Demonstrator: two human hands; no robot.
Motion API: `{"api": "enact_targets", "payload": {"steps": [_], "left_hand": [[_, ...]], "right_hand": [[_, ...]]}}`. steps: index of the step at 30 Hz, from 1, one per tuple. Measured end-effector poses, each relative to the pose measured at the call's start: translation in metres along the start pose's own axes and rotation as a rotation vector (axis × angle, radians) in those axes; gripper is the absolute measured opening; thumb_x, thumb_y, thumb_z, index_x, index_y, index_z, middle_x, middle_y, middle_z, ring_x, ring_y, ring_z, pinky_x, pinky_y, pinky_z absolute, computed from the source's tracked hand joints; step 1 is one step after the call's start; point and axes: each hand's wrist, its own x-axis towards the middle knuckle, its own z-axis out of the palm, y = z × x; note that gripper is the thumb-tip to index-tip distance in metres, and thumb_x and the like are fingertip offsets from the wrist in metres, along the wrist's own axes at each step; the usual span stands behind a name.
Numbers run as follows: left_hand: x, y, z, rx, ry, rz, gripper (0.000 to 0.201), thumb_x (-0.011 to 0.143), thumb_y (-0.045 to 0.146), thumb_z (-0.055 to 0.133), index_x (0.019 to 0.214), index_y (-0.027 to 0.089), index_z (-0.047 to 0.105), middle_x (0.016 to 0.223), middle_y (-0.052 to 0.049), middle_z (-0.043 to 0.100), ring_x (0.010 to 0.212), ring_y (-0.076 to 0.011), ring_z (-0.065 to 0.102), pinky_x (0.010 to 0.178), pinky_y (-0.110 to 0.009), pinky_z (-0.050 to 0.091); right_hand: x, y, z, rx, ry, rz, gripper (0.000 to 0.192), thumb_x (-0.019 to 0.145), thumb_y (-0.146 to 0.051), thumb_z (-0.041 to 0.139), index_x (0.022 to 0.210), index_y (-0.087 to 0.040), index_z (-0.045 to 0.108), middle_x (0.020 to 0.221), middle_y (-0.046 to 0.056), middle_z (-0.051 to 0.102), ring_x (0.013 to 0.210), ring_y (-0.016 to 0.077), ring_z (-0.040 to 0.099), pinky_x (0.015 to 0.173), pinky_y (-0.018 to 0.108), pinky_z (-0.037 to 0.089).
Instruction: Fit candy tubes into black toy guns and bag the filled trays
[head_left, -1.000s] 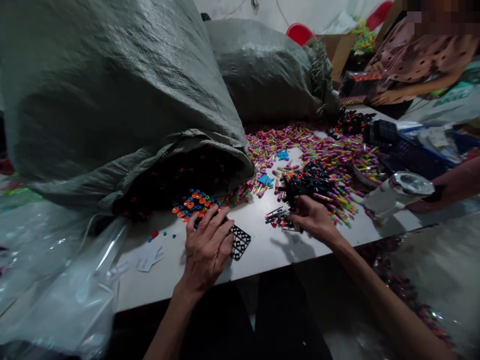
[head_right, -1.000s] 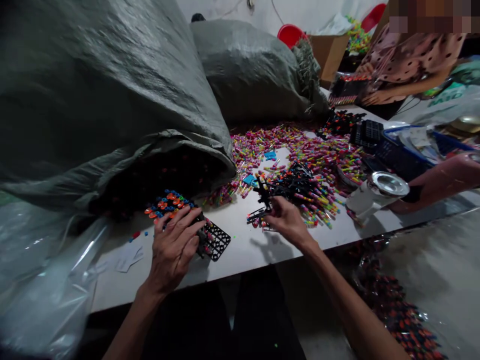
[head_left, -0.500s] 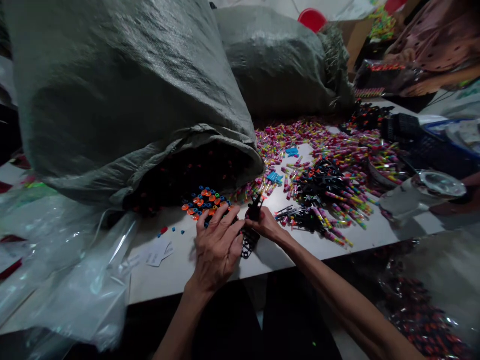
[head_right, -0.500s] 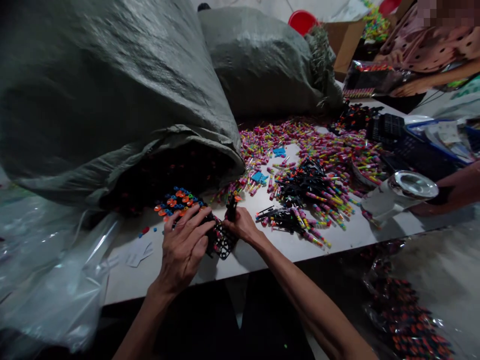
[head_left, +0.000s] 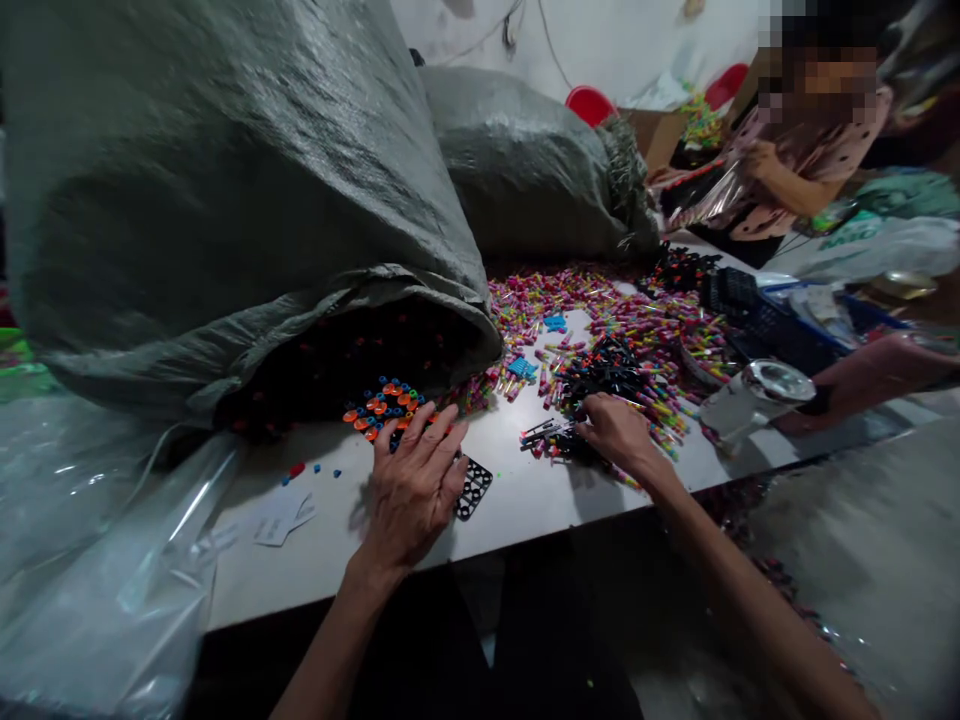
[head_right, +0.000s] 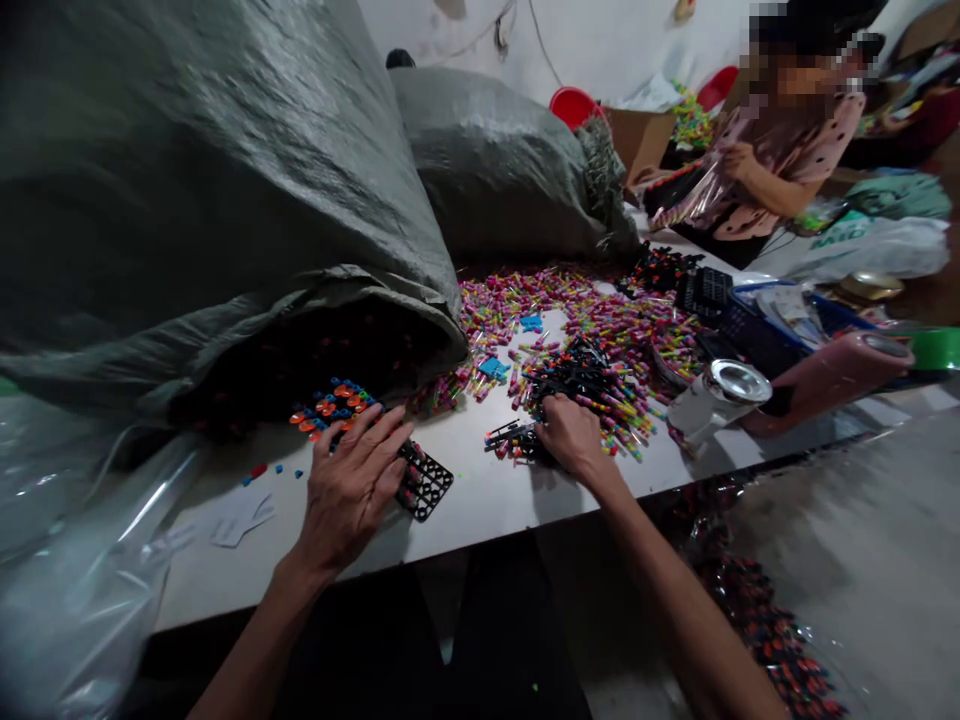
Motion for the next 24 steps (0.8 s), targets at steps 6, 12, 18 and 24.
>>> {"api": "enact_targets", "payload": {"steps": [6, 12, 18, 24], "left_hand": [[0.002, 0.002, 0.001, 0.009, 0.003, -0.019, 0.036, 0.090, 0.024, 0.041, 0.123, 0.020, 0.053, 0.135, -0.008, 0.049, 0.131, -0.0264, 0.036, 0.104, -0.052, 0.023], [0.002, 0.001, 0.001, 0.004, -0.001, -0.028, 0.036, 0.090, 0.022, 0.041, 0.123, 0.020, 0.053, 0.134, -0.008, 0.050, 0.131, -0.0255, 0.036, 0.105, -0.052, 0.023], [-0.009, 0.002, 0.003, 0.123, 0.106, -0.021, 0.032, 0.087, 0.027, 0.044, 0.115, 0.023, 0.060, 0.124, -0.005, 0.059, 0.123, -0.0247, 0.045, 0.101, -0.048, 0.030], [-0.026, -0.021, 0.051, 0.325, 0.301, 0.052, 0.039, 0.082, 0.050, 0.044, 0.112, 0.032, 0.061, 0.126, 0.004, 0.058, 0.116, -0.0244, 0.052, 0.092, -0.048, 0.038]], "right_hand": [[0.021, 0.017, 0.022, -0.064, -0.110, -0.128, 0.023, 0.082, -0.009, 0.045, 0.087, -0.016, 0.066, 0.099, 0.012, 0.061, 0.086, 0.0203, 0.058, 0.070, 0.028, 0.036], [0.040, 0.004, 0.011, 0.103, -0.044, -0.164, 0.014, 0.078, -0.023, 0.053, 0.085, -0.017, 0.064, 0.090, 0.007, 0.062, 0.081, 0.0193, 0.059, 0.065, 0.026, 0.039], [0.026, -0.027, 0.023, 0.976, 0.150, -0.102, 0.028, 0.077, -0.049, 0.051, 0.073, -0.021, 0.055, 0.062, 0.002, 0.058, 0.058, 0.0198, 0.057, 0.054, 0.030, 0.045], [0.034, -0.061, 0.076, 1.135, 0.110, 0.030, 0.031, 0.063, -0.058, 0.054, 0.069, -0.029, 0.063, 0.058, 0.006, 0.061, 0.054, 0.0273, 0.060, 0.050, 0.038, 0.049]]}}
